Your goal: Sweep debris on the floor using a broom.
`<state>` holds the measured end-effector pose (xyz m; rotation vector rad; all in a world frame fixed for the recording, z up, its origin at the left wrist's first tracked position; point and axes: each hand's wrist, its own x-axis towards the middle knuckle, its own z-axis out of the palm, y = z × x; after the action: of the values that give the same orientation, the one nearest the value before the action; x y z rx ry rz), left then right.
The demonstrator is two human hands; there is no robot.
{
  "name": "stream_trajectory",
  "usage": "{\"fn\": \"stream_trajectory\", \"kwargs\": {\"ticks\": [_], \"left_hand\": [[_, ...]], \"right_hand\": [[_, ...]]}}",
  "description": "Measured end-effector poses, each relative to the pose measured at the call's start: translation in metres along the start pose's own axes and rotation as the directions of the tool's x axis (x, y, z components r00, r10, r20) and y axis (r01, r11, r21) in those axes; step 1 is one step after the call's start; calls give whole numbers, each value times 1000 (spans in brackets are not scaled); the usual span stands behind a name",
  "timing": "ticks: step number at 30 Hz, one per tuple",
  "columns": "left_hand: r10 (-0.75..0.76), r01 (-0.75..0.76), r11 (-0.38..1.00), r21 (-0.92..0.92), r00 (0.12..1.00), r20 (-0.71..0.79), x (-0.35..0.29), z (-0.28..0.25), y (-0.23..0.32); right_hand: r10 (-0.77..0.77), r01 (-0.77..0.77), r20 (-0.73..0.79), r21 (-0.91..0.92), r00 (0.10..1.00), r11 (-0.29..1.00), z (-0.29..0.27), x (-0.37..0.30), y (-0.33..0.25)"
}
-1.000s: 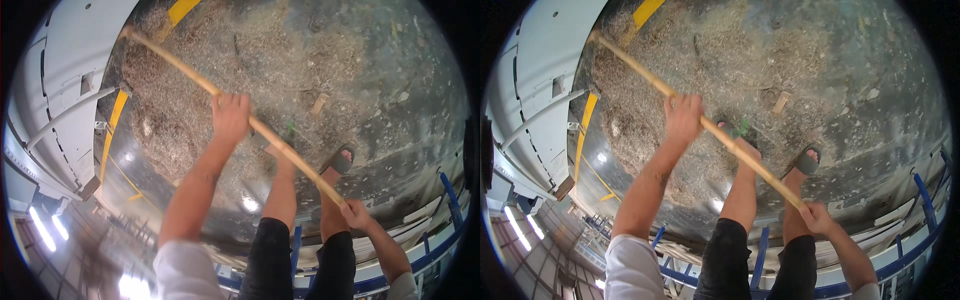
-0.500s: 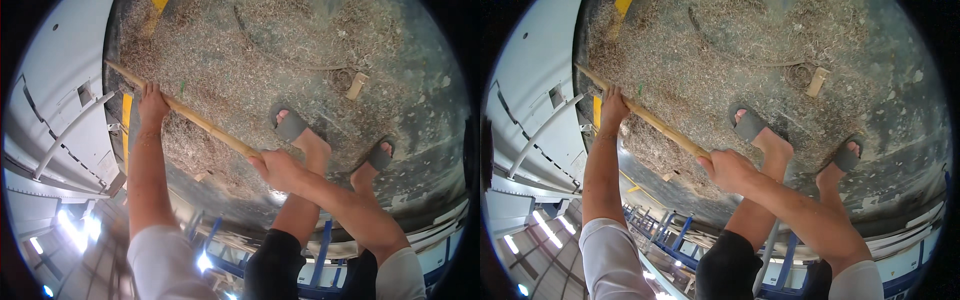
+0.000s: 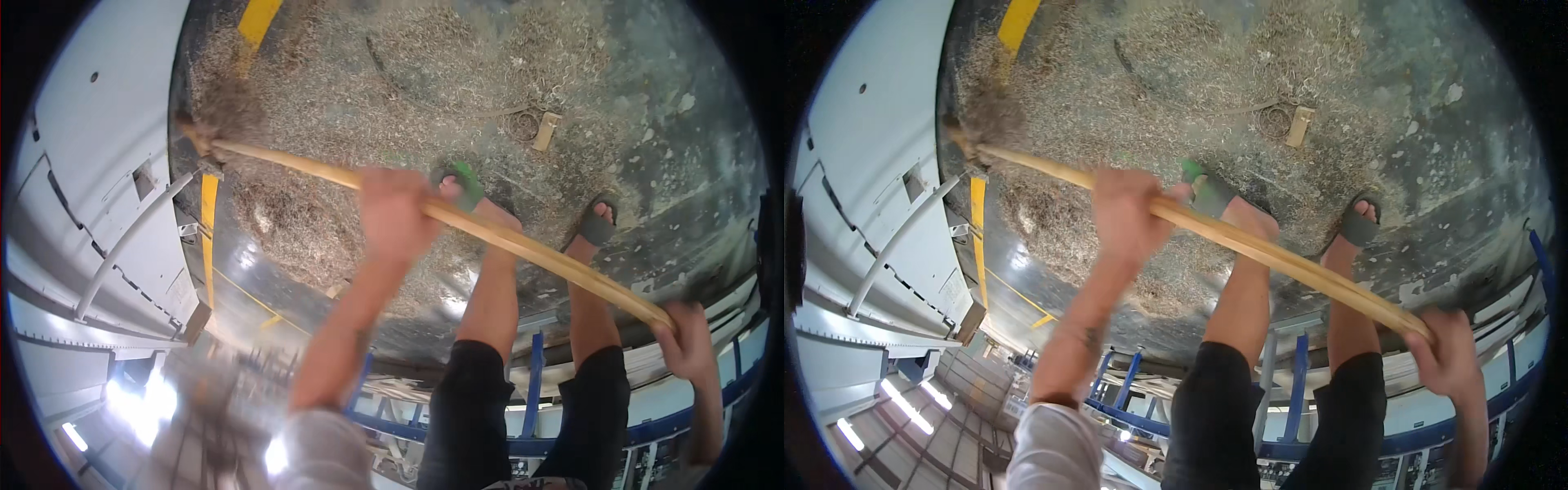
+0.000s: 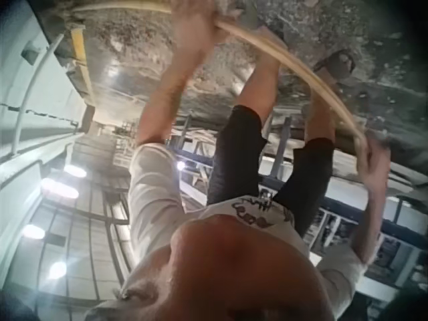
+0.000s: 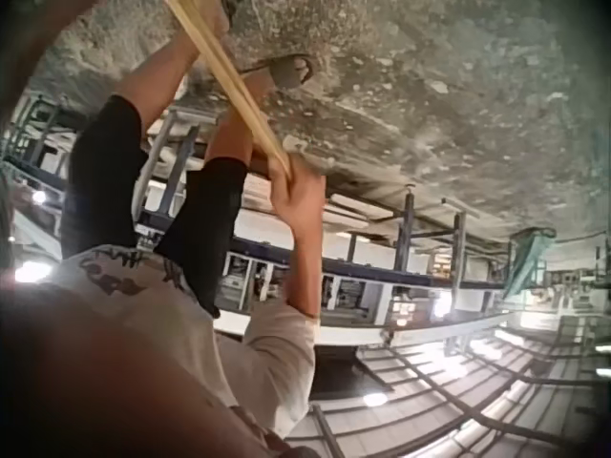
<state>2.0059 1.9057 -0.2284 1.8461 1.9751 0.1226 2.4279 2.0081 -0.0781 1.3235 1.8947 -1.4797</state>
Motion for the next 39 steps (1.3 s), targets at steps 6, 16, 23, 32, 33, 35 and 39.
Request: {"fn": "stream_trajectory", "kwargs": {"ticks": [6, 16, 23, 32, 33, 35, 39], "left_hand": [[25, -69, 966, -248, 984, -178, 1, -33, 126], [3, -15, 995, -103, 993, -120, -10, -68, 47], [-116, 114, 986, 125, 993, 13, -64, -89, -30], [-73, 28, 979, -201, 973, -218, -74, -151, 145], [-75, 45, 978, -205, 987, -140, -78, -165, 170], [-99, 87, 958, -273, 995, -33, -87, -180, 212], [-186, 2, 856, -517, 934, -304, -109, -230, 251]], "right_hand": [[14, -23, -160, -49, 987, 999, -56, -142, 65], [-70, 88, 139, -129, 988, 988, -30, -78, -9], [-196, 166, 112, 233, 974, 958, 20, -69, -114], [52, -52, 25, 12, 998, 999, -106, -261, -140], [101, -101, -19, -21, 995, 995, -120, -285, -144], [106, -115, -93, -89, 990, 989, -143, -323, -149], [-13, -155, -403, -381, 915, 912, -167, -381, -174]]}}
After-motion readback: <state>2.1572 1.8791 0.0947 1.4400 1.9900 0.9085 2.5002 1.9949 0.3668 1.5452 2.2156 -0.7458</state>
